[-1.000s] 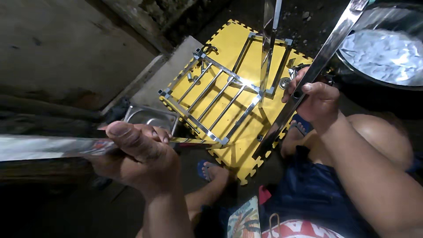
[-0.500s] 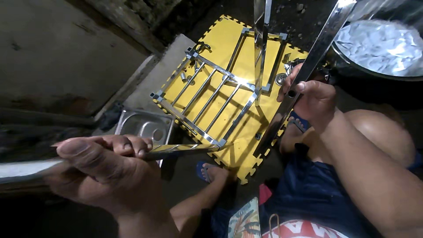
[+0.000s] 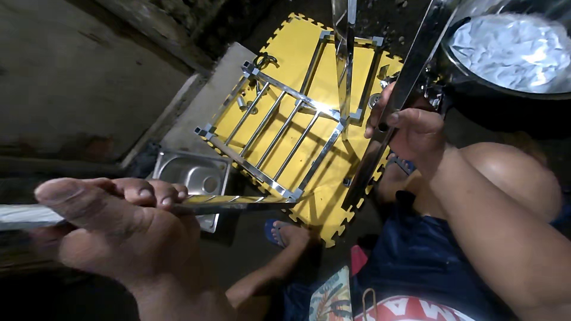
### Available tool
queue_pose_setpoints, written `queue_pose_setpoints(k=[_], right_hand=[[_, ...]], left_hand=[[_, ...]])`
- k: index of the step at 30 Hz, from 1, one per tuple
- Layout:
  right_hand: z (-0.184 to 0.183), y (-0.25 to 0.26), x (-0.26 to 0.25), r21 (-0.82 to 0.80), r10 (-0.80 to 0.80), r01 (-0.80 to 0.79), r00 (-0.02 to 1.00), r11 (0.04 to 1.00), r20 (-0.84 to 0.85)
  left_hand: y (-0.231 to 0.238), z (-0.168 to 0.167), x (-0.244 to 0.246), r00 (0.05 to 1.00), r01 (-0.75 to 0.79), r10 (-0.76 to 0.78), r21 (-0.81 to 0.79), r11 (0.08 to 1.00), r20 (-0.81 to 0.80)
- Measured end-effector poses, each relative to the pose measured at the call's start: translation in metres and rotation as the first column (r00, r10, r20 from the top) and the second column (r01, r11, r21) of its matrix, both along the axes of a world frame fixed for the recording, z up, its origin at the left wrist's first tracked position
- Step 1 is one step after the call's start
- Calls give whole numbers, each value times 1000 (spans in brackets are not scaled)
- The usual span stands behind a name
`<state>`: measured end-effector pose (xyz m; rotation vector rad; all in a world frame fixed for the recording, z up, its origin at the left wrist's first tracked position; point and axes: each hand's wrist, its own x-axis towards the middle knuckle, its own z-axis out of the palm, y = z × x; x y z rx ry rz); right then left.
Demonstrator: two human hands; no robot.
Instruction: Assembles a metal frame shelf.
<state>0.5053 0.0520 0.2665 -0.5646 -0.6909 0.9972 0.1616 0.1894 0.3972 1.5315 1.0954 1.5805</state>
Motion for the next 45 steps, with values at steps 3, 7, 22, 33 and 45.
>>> queue_pose_setpoints(k=[3, 7, 22, 33, 45], right_hand=[[-2, 2, -1, 14, 17, -18, 1000, 1000, 17], [-3, 2, -2, 9, 26, -26, 999, 1000, 21], [-4, 6, 4, -42, 39, -35, 994, 999, 99], [-11, 15, -4, -35, 98, -94, 987, 995, 131], [-12, 17, -10, -69, 114, -104, 982, 992, 151]], left_hand=[[18, -1, 1, 1000, 6, -6, -7, 1000, 9], [29, 4, 9, 1000, -6, 7, -74, 997, 5], [8, -5, -40, 1000, 8, -8, 9, 1000, -3], [0, 0, -12, 998, 9, -1, 127, 992, -63], [-26, -16, -29, 984, 174, -178, 265, 948, -10]])
